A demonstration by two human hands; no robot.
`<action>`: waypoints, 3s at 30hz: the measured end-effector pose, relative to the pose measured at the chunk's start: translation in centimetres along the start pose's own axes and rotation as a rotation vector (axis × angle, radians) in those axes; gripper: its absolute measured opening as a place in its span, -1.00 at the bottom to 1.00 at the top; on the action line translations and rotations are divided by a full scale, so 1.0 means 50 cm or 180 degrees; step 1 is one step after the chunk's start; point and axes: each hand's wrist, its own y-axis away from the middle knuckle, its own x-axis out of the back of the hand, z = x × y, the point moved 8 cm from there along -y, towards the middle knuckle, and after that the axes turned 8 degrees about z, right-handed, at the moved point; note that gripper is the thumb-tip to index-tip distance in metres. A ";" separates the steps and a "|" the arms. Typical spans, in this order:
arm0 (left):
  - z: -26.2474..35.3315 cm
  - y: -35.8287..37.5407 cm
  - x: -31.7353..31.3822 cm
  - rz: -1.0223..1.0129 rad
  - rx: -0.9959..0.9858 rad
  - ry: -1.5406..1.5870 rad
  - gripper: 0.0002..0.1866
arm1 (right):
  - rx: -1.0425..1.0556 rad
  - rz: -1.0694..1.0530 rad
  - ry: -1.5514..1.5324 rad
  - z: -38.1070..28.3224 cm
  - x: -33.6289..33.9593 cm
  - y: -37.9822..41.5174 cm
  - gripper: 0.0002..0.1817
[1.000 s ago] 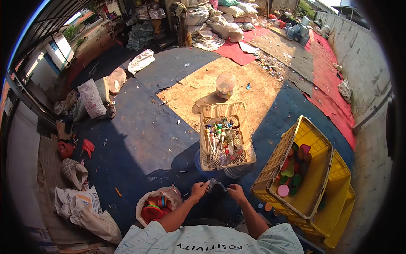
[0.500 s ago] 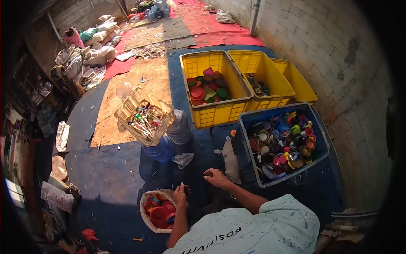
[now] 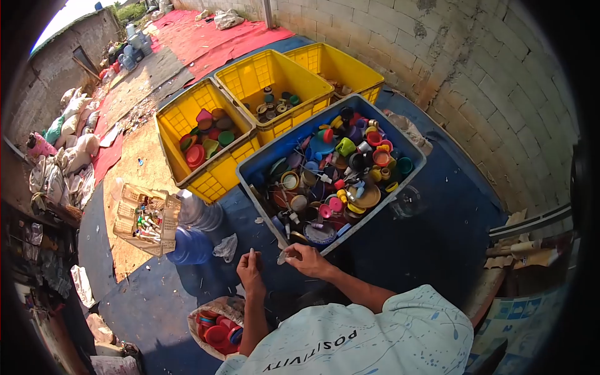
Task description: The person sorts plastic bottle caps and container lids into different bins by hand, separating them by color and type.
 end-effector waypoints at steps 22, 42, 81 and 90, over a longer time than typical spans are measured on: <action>-0.153 0.035 -0.560 0.0024 0.0212 -0.0930 -0.82 | 0.0405 0.0964 0.0785 0.110 0.768 -0.292 -0.69; -0.225 0.025 -0.496 0.0410 0.0480 -0.0618 -0.80 | 0.1897 -0.0482 0.2919 0.126 0.502 -0.301 -0.69; -0.272 -0.134 -0.760 -0.0966 -0.1753 -0.4020 -0.64 | 0.0007 0.1539 -0.0797 0.152 0.807 -0.208 -0.71; -0.124 -0.093 -0.669 -0.0215 -0.1104 -0.2415 -0.50 | -0.0159 0.0620 0.0413 0.185 0.727 -0.254 -0.71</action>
